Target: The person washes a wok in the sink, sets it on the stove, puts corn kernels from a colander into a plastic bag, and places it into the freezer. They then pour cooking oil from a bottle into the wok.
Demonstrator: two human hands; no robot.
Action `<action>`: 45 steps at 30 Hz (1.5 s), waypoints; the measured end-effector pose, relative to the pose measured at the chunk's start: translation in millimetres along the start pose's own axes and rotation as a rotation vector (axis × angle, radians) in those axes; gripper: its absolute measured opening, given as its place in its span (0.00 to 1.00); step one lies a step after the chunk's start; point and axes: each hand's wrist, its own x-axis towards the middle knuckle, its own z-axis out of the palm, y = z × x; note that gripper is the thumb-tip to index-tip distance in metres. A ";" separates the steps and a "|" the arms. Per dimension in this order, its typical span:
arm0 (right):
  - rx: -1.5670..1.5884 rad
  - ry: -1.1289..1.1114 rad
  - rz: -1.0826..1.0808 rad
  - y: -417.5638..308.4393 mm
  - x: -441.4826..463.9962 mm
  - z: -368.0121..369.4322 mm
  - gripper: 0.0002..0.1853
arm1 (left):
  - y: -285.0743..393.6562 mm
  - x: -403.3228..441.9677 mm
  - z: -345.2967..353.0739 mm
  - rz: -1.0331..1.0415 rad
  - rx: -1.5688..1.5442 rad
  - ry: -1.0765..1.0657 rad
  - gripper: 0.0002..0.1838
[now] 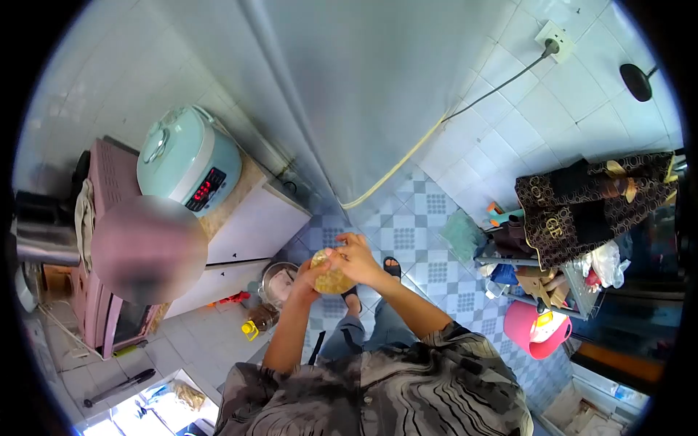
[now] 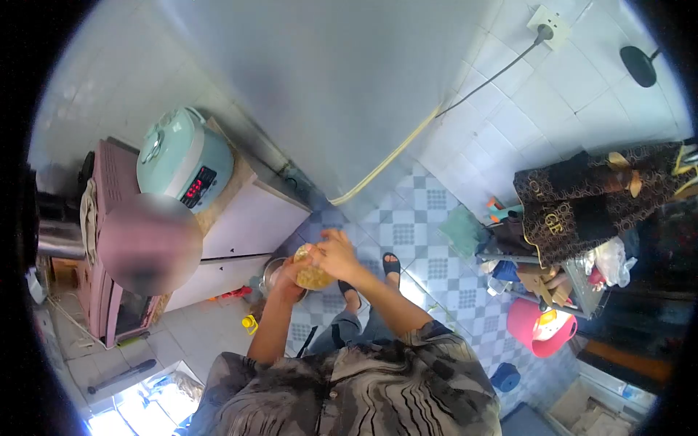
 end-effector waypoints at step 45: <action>0.992 1.854 0.275 444.4 -131.5 -215.5 0.20 | -109.5 258.6 78.0 -0.430 -0.179 0.105 0.14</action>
